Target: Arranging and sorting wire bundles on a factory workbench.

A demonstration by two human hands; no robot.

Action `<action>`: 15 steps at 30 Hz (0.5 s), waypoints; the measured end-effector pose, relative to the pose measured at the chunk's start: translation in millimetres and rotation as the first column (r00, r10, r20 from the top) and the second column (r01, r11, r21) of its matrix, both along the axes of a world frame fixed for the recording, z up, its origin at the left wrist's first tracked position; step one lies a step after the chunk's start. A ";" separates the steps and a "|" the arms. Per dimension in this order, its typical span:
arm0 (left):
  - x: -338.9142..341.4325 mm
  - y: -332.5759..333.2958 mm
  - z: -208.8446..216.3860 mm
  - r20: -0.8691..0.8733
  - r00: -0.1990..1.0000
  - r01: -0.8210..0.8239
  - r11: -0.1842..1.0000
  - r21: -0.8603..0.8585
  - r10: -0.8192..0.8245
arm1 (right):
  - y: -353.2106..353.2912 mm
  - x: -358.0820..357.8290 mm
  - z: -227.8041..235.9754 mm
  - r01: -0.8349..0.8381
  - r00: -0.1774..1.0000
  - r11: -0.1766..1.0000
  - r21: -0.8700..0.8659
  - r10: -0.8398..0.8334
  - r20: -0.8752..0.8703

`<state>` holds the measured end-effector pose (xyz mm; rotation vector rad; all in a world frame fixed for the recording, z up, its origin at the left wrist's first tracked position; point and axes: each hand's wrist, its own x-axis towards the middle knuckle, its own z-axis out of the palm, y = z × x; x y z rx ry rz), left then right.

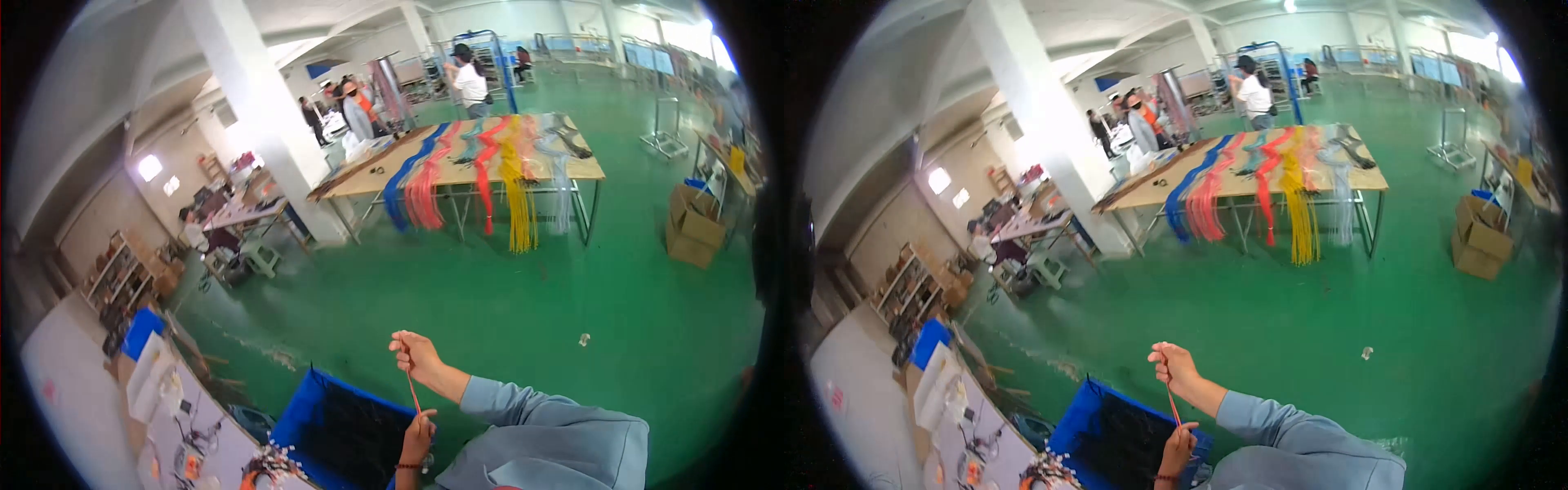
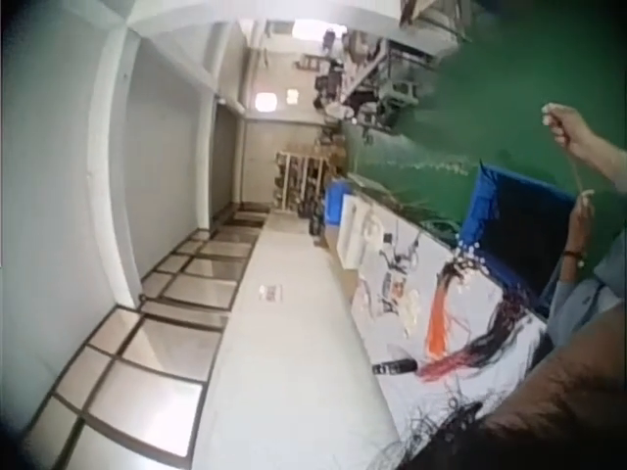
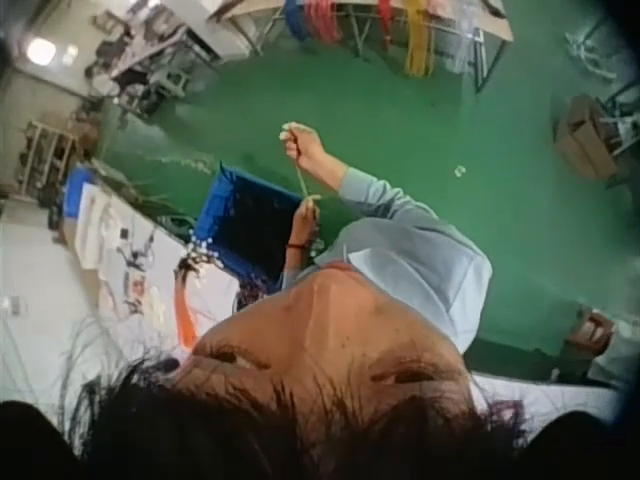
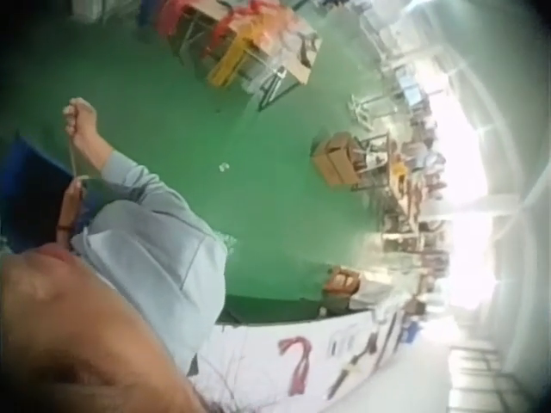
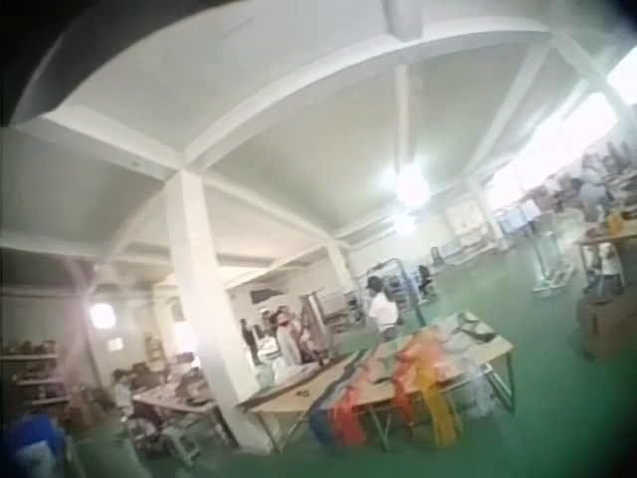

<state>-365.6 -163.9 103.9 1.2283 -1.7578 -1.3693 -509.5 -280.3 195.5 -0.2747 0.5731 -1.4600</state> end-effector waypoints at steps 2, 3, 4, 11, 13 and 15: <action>-7.1 3.0 -0.8 0.007 1.000 0.026 0.998 0.061 -0.027 | -0.4 -14.2 7.7 -0.001 0.999 1.000 0.003 0.001 0.048; -13.1 2.9 0.7 -0.031 0.999 0.026 0.994 0.108 -0.022 | -0.1 -20.8 14.9 0.020 0.999 0.999 0.029 -0.021 0.041; -17.9 1.5 0.2 -0.070 0.997 0.024 0.987 0.157 -0.013 | -1.5 -28.5 15.5 0.033 0.998 0.999 0.026 -0.034 0.057; -65.7 -38.6 28.2 -0.281 0.946 0.187 0.981 0.059 -0.163 | 13.0 -57.3 4.1 -0.067 0.989 0.987 -0.145 0.046 -0.144; -84.8 -49.0 48.6 -0.308 0.951 0.025 0.992 0.121 0.013 | 17.9 -63.7 4.4 -0.147 0.964 0.967 -0.208 0.092 -0.250; -98.6 -59.2 58.6 -0.243 0.954 -0.160 0.984 0.073 0.174 | 25.2 -66.4 11.6 -0.168 0.869 0.939 -0.301 -0.004 -0.495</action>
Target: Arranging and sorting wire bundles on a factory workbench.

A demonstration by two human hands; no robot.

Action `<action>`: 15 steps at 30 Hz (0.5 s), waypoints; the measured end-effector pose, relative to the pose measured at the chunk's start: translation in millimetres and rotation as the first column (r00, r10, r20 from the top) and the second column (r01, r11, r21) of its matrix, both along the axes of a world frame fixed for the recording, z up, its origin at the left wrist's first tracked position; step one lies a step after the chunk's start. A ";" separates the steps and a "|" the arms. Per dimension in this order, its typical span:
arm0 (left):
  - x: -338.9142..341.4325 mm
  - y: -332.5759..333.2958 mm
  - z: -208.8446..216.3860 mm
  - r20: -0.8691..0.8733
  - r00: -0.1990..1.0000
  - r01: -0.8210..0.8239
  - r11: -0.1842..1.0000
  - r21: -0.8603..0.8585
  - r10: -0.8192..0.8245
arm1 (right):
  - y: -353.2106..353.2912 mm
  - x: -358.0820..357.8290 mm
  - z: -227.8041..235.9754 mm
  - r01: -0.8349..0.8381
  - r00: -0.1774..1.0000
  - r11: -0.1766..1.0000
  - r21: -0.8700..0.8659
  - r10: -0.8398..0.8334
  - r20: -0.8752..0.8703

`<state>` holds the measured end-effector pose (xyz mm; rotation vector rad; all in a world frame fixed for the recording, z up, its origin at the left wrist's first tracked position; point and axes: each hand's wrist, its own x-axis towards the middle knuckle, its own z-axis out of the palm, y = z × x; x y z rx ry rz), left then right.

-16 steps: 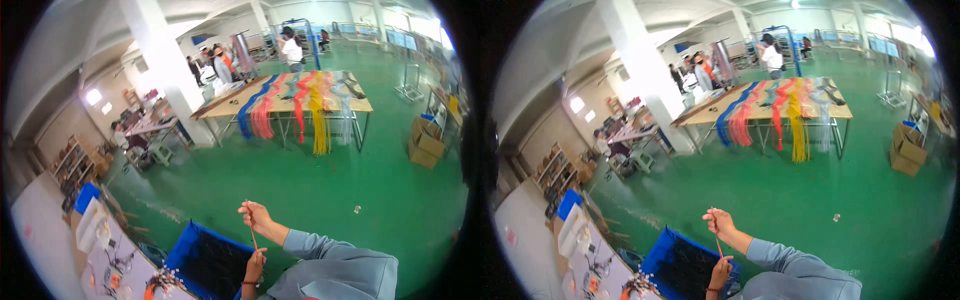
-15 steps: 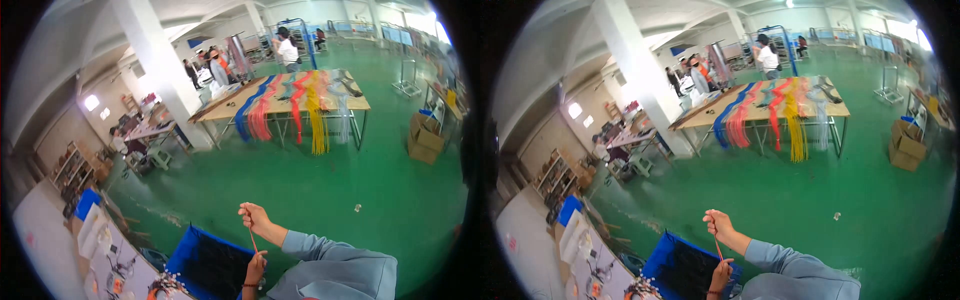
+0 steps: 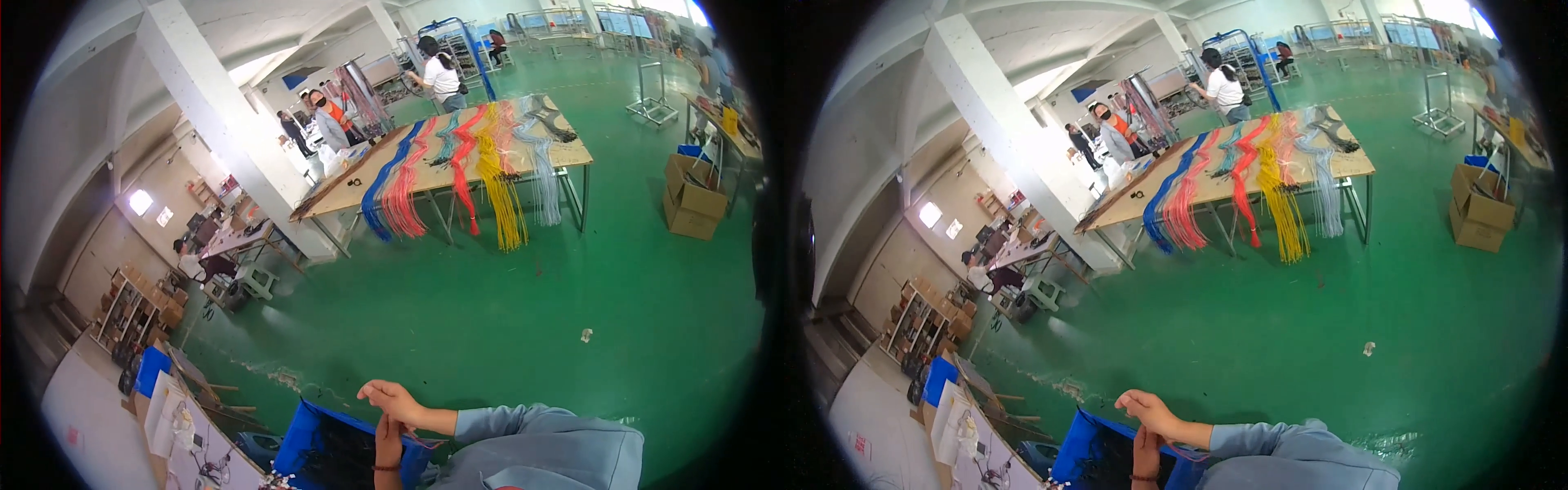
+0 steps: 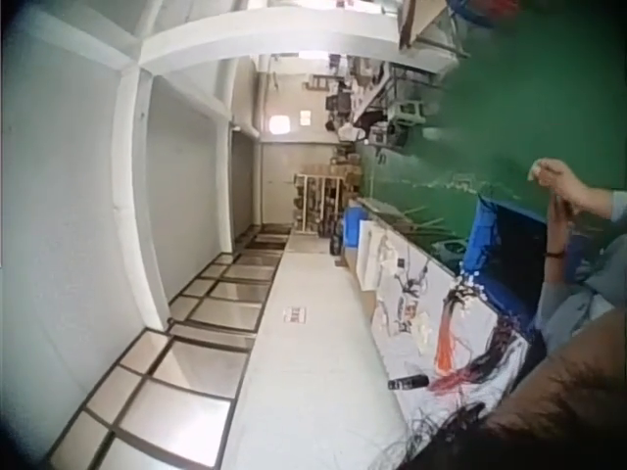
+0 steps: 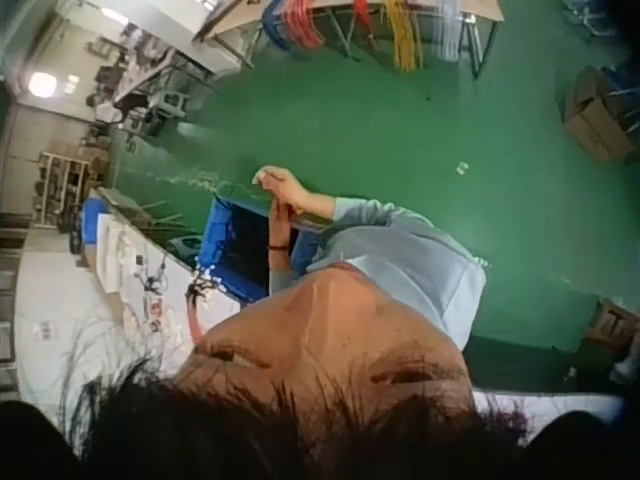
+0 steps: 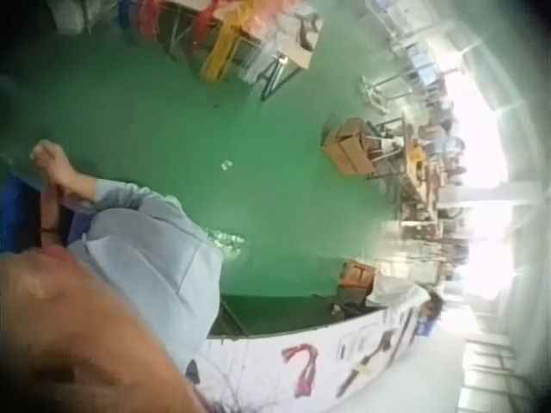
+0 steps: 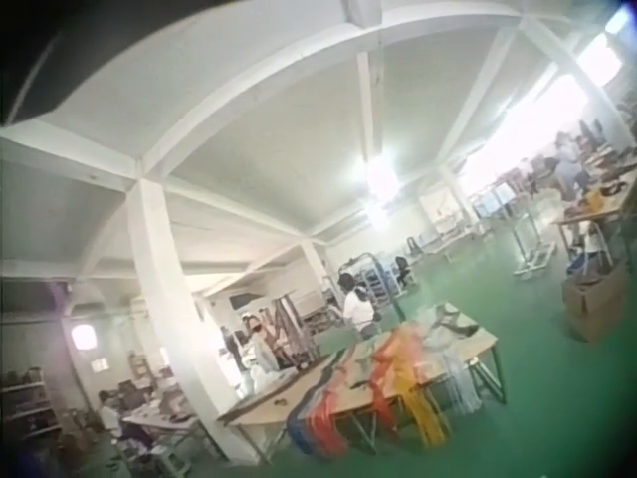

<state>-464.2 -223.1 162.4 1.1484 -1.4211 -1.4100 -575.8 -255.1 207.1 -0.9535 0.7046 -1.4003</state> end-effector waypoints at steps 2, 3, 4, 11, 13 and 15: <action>-13.9 -4.1 -1.6 0.000 1.000 -0.028 0.998 -0.048 0.028 | -7.0 -14.7 -2.5 -0.037 0.999 0.999 -0.030 0.036 -0.029; -18.6 -4.1 -4.2 0.008 0.999 -0.044 0.994 -0.102 0.045 | -9.7 -21.5 -2.8 -0.062 0.997 0.996 -0.065 0.059 -0.051; -22.4 -6.7 -8.6 -0.004 0.997 -0.076 0.993 -0.089 0.076 | -10.8 -27.0 -2.2 -0.048 0.997 0.995 -0.084 0.042 -0.072; -44.7 -6.3 -12.8 0.070 0.969 -0.216 0.951 -0.223 0.236 | -16.8 -36.7 3.9 -0.143 0.989 0.980 -0.141 0.138 -0.046; -45.8 -7.0 -12.9 0.042 0.967 -0.236 0.946 -0.222 0.251 | -16.9 -34.9 5.0 -0.154 0.987 0.979 -0.132 0.147 -0.061; -48.9 -4.7 -14.3 0.020 0.966 -0.251 0.948 -0.194 0.259 | -17.4 -36.6 1.4 -0.160 0.985 0.980 -0.114 0.152 -0.077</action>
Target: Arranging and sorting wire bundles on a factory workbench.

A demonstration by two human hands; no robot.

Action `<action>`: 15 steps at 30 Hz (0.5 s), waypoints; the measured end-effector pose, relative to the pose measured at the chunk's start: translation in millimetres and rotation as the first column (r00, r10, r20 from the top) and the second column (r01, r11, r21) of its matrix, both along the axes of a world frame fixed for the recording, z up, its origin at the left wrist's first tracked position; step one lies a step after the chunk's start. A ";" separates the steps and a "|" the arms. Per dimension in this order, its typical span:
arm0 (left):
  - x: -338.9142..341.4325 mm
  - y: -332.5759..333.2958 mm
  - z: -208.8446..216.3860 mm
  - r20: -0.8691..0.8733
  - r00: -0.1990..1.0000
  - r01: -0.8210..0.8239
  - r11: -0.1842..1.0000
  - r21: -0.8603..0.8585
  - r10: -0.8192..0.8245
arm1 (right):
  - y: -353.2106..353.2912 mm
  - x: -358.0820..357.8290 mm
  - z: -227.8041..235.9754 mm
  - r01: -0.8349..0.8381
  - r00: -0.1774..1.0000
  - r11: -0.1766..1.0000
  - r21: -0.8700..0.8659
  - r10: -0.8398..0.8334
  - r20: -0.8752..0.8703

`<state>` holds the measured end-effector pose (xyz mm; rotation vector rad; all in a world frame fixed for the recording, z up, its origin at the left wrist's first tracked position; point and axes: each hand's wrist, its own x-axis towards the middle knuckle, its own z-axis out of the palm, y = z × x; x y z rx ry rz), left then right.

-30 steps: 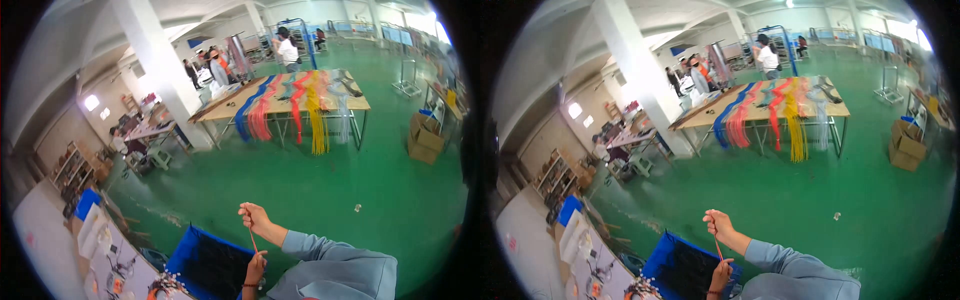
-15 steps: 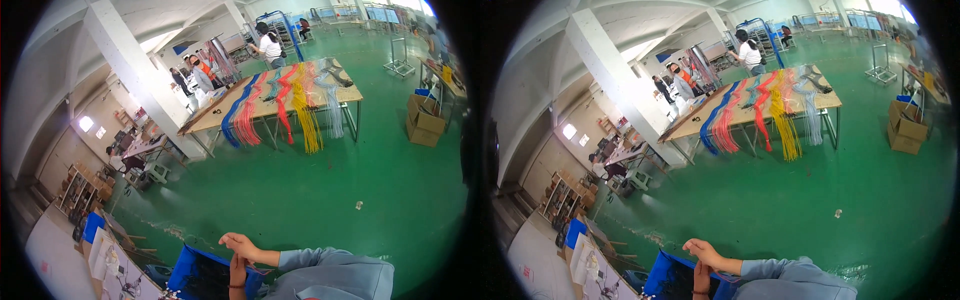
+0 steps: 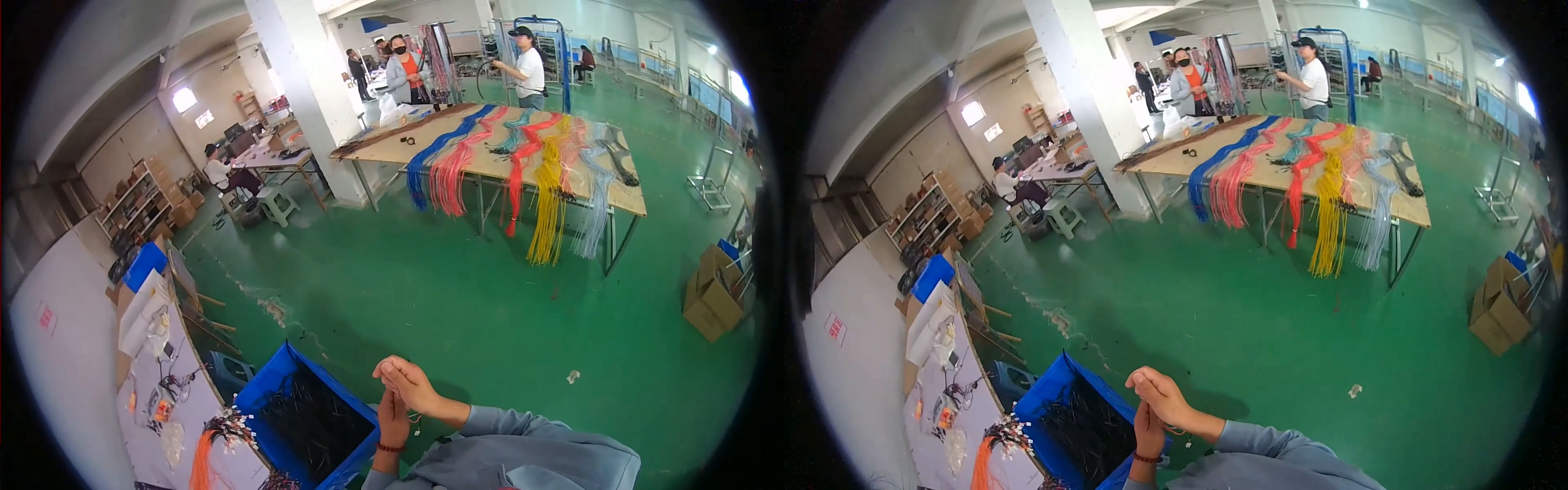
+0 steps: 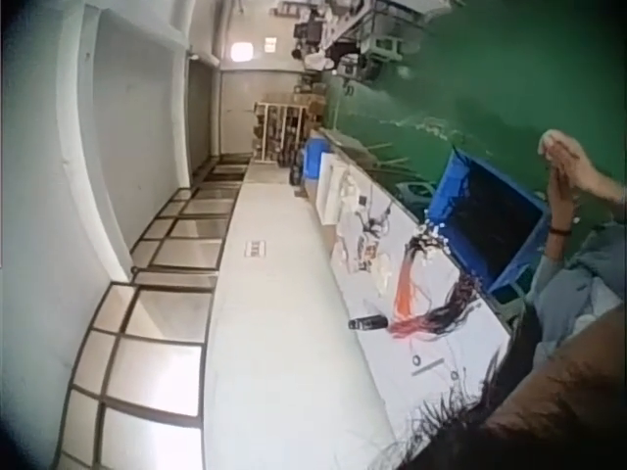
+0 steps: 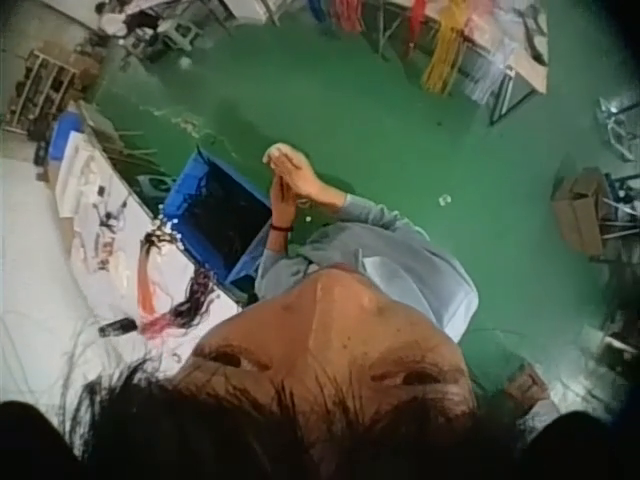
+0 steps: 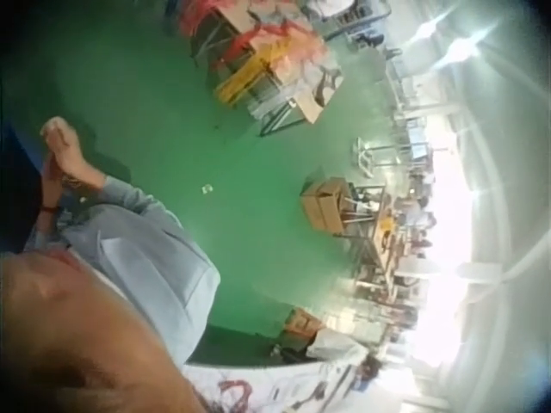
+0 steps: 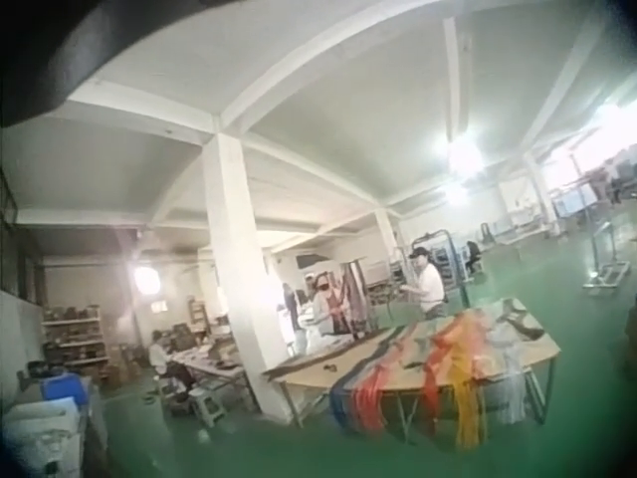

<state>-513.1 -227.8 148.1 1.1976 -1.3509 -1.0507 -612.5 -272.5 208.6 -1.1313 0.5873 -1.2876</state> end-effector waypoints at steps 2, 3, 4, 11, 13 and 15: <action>-1.9 -2.0 -0.7 -0.001 1.000 -0.015 1.000 0.000 0.015 | -1.3 -1.3 -3.3 -0.017 0.993 0.991 0.133 0.001 0.118; -3.0 -2.7 -0.4 0.006 1.000 -0.021 1.000 -0.004 0.021 | -2.5 -0.3 -5.6 -0.023 0.994 0.990 0.140 0.007 0.112; -4.3 -2.7 1.7 0.001 1.000 -0.027 1.000 0.003 0.027 | -4.9 1.6 -8.4 0.018 0.993 0.992 0.125 -0.033 0.114; -8.0 -8.5 16.5 0.041 0.996 -0.076 0.995 -0.067 0.079 | -6.0 4.6 1.0 0.013 0.992 0.976 0.215 -0.041 0.123; -7.2 -10.1 16.1 0.050 0.995 -0.082 0.995 -0.058 0.085 | -7.4 5.6 1.5 0.011 0.990 0.978 0.210 -0.041 0.138; -3.9 -13.3 6.5 0.072 0.995 -0.062 0.988 -0.143 0.073 | -9.2 7.6 -0.7 0.007 0.987 0.979 0.204 -0.039 0.153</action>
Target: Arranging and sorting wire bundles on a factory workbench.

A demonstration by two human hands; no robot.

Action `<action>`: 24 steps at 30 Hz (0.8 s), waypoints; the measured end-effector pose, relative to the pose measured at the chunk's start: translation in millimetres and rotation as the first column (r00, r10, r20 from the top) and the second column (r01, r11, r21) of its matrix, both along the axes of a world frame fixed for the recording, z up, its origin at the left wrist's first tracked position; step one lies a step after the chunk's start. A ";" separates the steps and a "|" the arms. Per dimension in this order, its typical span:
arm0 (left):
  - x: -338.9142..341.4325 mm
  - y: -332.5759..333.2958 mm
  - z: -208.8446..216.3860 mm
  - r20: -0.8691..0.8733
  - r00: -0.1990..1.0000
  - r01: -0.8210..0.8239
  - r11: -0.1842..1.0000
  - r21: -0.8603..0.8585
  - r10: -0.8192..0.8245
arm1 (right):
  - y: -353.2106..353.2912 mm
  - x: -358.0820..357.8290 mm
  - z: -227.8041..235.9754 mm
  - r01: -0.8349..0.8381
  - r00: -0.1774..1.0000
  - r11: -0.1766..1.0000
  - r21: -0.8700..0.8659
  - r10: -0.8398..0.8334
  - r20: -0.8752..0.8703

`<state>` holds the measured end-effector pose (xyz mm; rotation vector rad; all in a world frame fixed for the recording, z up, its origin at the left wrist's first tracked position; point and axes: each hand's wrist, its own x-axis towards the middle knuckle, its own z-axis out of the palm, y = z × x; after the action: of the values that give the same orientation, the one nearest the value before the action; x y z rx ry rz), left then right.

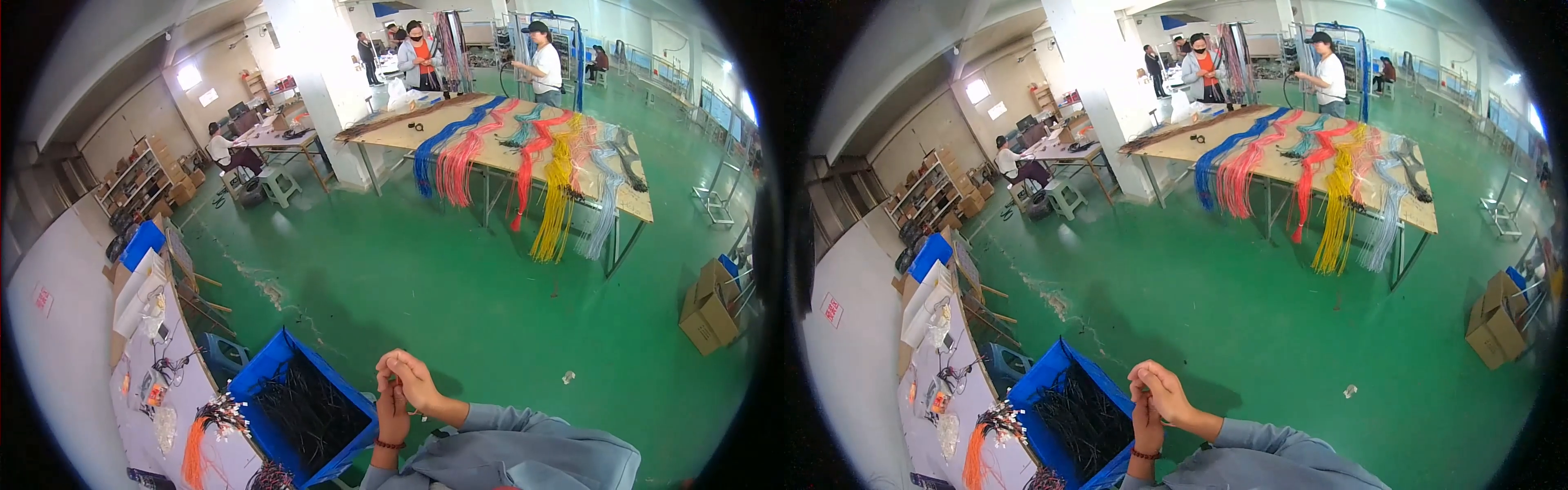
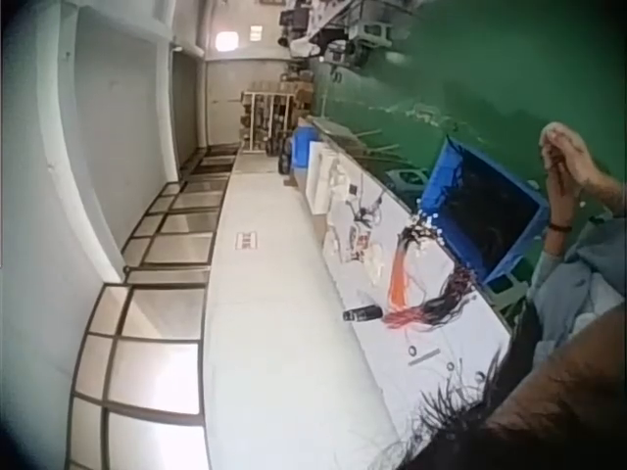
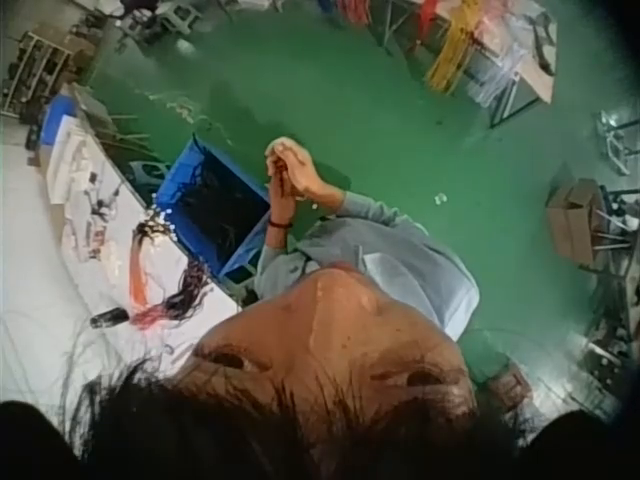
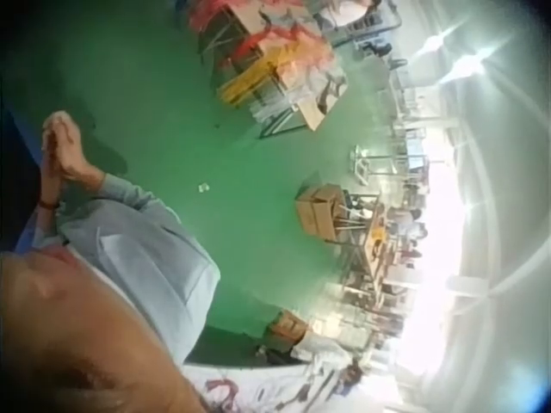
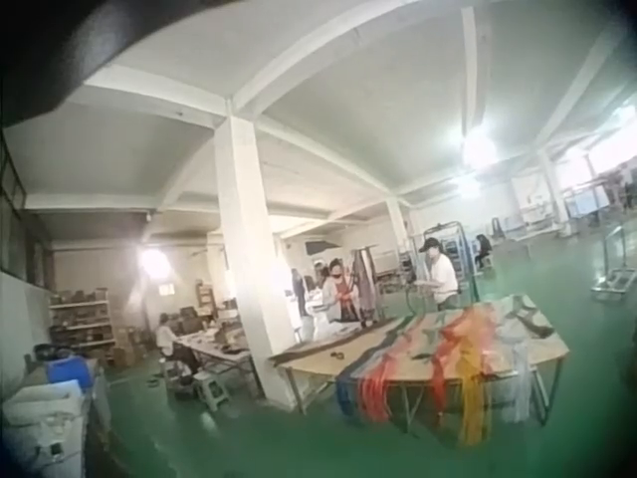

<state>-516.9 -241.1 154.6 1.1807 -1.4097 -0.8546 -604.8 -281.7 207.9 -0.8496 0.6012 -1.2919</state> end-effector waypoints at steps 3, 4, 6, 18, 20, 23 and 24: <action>-0.9 -1.9 -0.3 0.048 0.999 -0.018 1.000 -0.009 0.019 | -3.6 2.2 -4.9 -0.011 0.998 0.996 -0.088 0.005 -0.062; -1.2 -2.7 1.6 0.048 0.999 -0.012 1.000 -0.006 0.012 | -3.5 1.7 -3.5 -0.020 0.992 0.992 -0.121 0.005 -0.123; -0.4 -2.5 4.6 0.027 0.999 -0.020 0.999 0.040 0.019 | -5.3 0.1 -5.5 -0.080 0.977 0.986 -0.147 0.049 -0.206; 3.6 -4.2 -14.5 -0.546 0.831 0.060 0.958 0.281 0.108 | -16.7 -14.1 -41.1 -0.463 0.876 0.885 -0.039 0.451 -0.171; 6.6 -4.8 -25.2 -0.549 0.824 0.005 0.967 0.253 0.139 | -17.3 -17.4 -27.8 -0.497 0.854 0.866 0.059 0.500 -0.142; 3.7 -6.1 -3.9 -0.480 0.867 0.001 0.962 0.272 0.135 | -22.3 -19.1 -44.5 -0.425 0.896 0.905 0.002 0.422 -0.138; 6.8 -5.1 3.9 -0.542 0.829 0.086 0.927 0.366 0.137 | -23.7 -20.0 -44.8 -0.402 0.898 0.915 -0.024 0.389 -0.205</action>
<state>-510.1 -246.2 158.5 1.0939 -0.7571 -1.3692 -624.8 -305.4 163.1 -1.1007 0.5074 -0.8653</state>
